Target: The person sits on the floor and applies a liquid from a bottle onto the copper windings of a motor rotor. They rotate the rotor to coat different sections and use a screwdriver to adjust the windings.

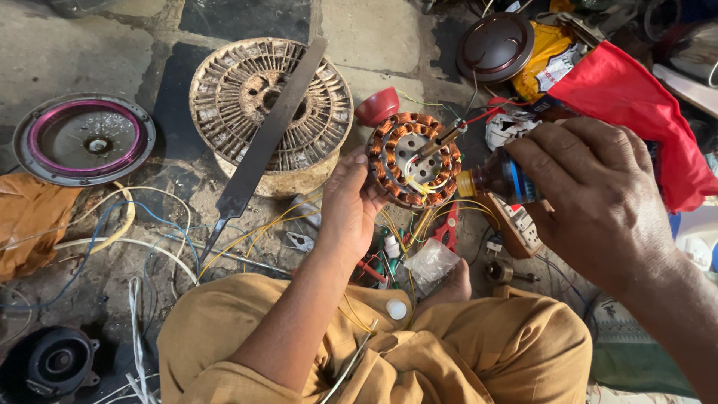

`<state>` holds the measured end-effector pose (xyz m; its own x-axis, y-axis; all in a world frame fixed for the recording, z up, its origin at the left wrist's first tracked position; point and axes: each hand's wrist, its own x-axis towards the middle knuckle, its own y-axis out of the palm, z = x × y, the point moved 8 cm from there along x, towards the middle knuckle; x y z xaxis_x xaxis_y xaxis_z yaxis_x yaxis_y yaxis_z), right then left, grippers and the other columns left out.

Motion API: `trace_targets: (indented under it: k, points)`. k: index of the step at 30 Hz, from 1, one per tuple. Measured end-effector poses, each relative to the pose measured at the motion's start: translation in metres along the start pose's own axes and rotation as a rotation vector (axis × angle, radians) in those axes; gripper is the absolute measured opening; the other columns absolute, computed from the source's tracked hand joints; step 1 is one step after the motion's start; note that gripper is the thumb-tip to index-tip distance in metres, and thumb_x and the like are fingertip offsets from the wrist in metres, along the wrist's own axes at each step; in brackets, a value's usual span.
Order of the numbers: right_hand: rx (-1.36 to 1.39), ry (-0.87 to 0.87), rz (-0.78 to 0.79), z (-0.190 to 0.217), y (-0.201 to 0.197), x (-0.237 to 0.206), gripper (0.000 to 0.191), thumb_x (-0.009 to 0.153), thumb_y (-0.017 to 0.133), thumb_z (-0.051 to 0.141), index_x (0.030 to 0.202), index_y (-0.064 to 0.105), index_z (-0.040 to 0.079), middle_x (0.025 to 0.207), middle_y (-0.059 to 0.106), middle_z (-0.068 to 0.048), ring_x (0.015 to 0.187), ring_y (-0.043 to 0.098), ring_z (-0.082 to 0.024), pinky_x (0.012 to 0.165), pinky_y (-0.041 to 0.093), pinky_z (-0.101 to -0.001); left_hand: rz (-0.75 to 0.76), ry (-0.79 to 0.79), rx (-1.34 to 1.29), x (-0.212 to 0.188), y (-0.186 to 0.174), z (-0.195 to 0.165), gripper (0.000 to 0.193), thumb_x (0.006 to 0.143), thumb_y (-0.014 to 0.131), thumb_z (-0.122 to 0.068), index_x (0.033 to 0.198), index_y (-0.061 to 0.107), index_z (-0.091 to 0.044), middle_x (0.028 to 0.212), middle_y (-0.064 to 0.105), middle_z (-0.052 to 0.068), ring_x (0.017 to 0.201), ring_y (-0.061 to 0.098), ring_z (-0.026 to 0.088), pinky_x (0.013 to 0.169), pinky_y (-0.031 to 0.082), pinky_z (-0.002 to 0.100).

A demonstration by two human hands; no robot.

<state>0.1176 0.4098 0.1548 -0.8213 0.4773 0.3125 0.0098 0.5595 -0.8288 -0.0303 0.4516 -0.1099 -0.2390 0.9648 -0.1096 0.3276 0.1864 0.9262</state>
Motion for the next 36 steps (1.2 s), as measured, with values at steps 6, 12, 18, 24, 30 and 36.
trace_targets:
  k: [6,12,18,24,30,36]
  points:
    - [0.017,0.001,-0.026,-0.0013,-0.0002,0.0021,0.045,0.075,0.082,0.011,0.119,0.074,0.007,0.122,0.071,-0.009,0.118,0.061,-0.030,0.103,0.048,-0.0472,-0.009,-0.002,0.000,0.0007,-0.0015,0.0014,0.023,0.106,0.053,-0.015,0.126,0.057,-0.006,0.111,0.070,0.010,0.093,0.071,0.018,0.078,0.063,0.037]
    - [-0.034,-0.016,-0.024,-0.0027,0.0042,0.0028,0.047,0.072,0.083,0.011,0.118,0.075,0.007,0.121,0.072,-0.008,0.117,0.061,-0.028,0.102,0.049,-0.0452,-0.005,-0.003,-0.003,-0.0003,-0.0012,0.0013,0.022,0.106,0.052,-0.015,0.126,0.057,-0.006,0.111,0.070,0.010,0.094,0.072,0.018,0.078,0.064,0.036]
    - [-0.039,-0.016,-0.025,-0.0051,0.0063,0.0021,0.050,0.071,0.084,0.012,0.120,0.074,0.008,0.122,0.071,-0.007,0.117,0.061,-0.028,0.103,0.049,-0.0465,-0.012,-0.007,-0.004,-0.0006,-0.0008,0.0013,0.023,0.105,0.054,-0.015,0.125,0.058,-0.006,0.111,0.071,0.010,0.094,0.071,0.018,0.079,0.064,0.037]
    - [-0.029,-0.015,-0.035,-0.0063,0.0054,0.0043,0.047,0.073,0.083,0.013,0.119,0.074,0.008,0.122,0.071,-0.008,0.117,0.061,-0.029,0.102,0.049,-0.0475,-0.016,-0.007,0.001,0.0003,-0.0015,0.0014,0.021,0.105,0.055,-0.017,0.123,0.060,-0.008,0.111,0.071,0.009,0.093,0.071,0.018,0.078,0.063,0.036]
    - [-0.015,-0.026,-0.039,-0.0038,0.0027,0.0055,0.048,0.073,0.083,0.012,0.120,0.074,0.007,0.121,0.071,-0.009,0.117,0.061,-0.029,0.102,0.049,-0.0470,-0.004,-0.004,0.009,-0.0009,-0.0005,0.0003,0.021,0.106,0.055,-0.017,0.123,0.060,-0.008,0.111,0.071,0.008,0.094,0.071,0.017,0.078,0.063,0.035]
    - [-0.021,-0.032,-0.027,-0.0007,0.0008,0.0050,0.049,0.072,0.083,0.012,0.120,0.074,0.007,0.122,0.070,-0.008,0.118,0.060,-0.029,0.103,0.048,-0.0463,-0.002,0.004,0.010,-0.0011,0.0001,0.0000,0.021,0.106,0.055,-0.017,0.124,0.060,-0.007,0.111,0.071,0.009,0.093,0.071,0.017,0.078,0.063,0.036]
